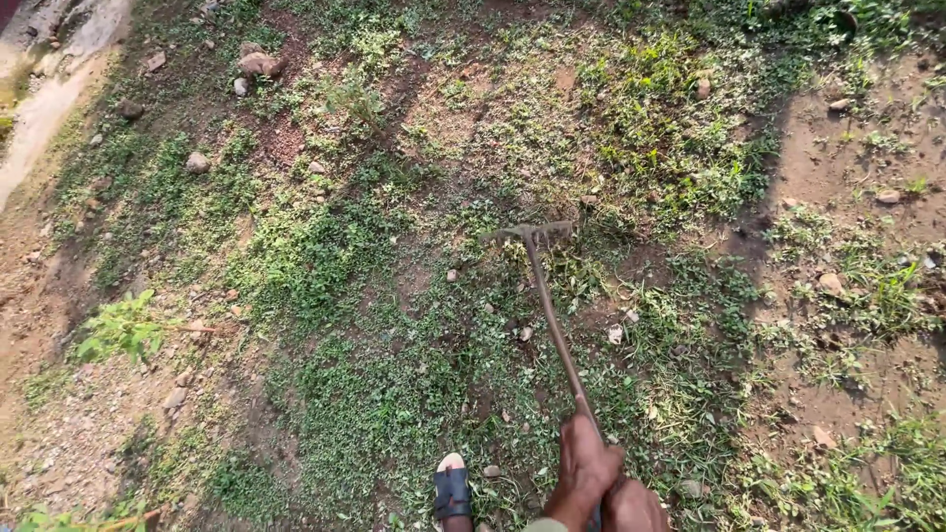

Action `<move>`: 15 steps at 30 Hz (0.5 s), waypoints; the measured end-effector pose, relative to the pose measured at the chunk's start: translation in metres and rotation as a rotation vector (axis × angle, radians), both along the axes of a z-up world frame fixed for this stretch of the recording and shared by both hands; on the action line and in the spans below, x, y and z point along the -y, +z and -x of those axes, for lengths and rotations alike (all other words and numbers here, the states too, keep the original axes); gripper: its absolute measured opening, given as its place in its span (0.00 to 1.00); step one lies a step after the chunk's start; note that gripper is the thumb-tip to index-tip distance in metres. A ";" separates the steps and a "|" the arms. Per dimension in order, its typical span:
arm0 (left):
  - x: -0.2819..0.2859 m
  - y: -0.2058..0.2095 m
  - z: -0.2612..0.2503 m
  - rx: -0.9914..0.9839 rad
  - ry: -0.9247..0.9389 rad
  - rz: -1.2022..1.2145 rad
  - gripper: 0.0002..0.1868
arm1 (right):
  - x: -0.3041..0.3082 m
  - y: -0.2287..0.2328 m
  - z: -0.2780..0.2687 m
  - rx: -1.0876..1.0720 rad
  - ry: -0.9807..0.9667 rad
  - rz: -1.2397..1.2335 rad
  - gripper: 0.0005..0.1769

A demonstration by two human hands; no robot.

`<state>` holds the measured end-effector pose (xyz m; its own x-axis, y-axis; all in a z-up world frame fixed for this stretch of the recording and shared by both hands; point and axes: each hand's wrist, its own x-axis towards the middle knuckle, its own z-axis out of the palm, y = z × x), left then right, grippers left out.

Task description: Using a garden rake to clear and level the soil in a garden area.

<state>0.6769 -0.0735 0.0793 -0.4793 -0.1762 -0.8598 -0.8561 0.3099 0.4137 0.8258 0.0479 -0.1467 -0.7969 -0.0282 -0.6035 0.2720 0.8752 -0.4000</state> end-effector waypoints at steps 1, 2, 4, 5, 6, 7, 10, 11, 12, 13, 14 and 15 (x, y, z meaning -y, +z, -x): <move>0.010 0.001 0.013 -0.087 -0.034 0.035 0.35 | 0.017 0.052 0.055 -0.008 0.019 0.037 0.19; 0.020 0.001 0.026 -0.174 -0.068 0.070 0.39 | 0.030 0.116 0.090 -0.017 0.038 0.073 0.18; 0.042 0.019 0.057 -0.193 -0.069 0.076 0.39 | 0.063 0.176 0.138 0.058 -0.113 0.092 0.20; 0.053 0.026 0.073 -0.215 -0.068 0.079 0.40 | 0.080 0.205 0.163 0.128 -0.264 0.106 0.22; 0.062 0.023 0.086 -0.211 -0.070 0.078 0.40 | 0.089 0.204 0.178 0.132 -0.266 0.105 0.22; 0.072 0.020 0.097 -0.230 -0.064 0.094 0.35 | 0.098 0.203 0.191 0.108 -0.214 0.119 0.22; 0.095 -0.017 0.121 -0.276 -0.050 0.081 0.27 | 0.119 0.190 0.222 0.100 -0.160 0.135 0.23; 0.106 -0.032 0.123 -0.307 -0.047 0.061 0.23 | 0.129 0.184 0.225 0.111 -0.162 0.148 0.24; 0.117 -0.029 0.120 -0.295 -0.051 0.061 0.23 | 0.140 0.199 0.224 0.123 -0.166 0.148 0.24; 0.124 -0.025 0.122 -0.215 -0.040 0.045 0.24 | 0.148 0.215 0.226 0.226 -0.218 0.167 0.27; 0.131 -0.019 0.125 -0.134 -0.028 0.031 0.26 | 0.155 0.233 0.229 0.327 -0.271 0.188 0.30; 0.140 -0.034 0.121 -0.136 -0.030 0.028 0.26 | 0.165 0.237 0.231 0.324 -0.273 0.185 0.30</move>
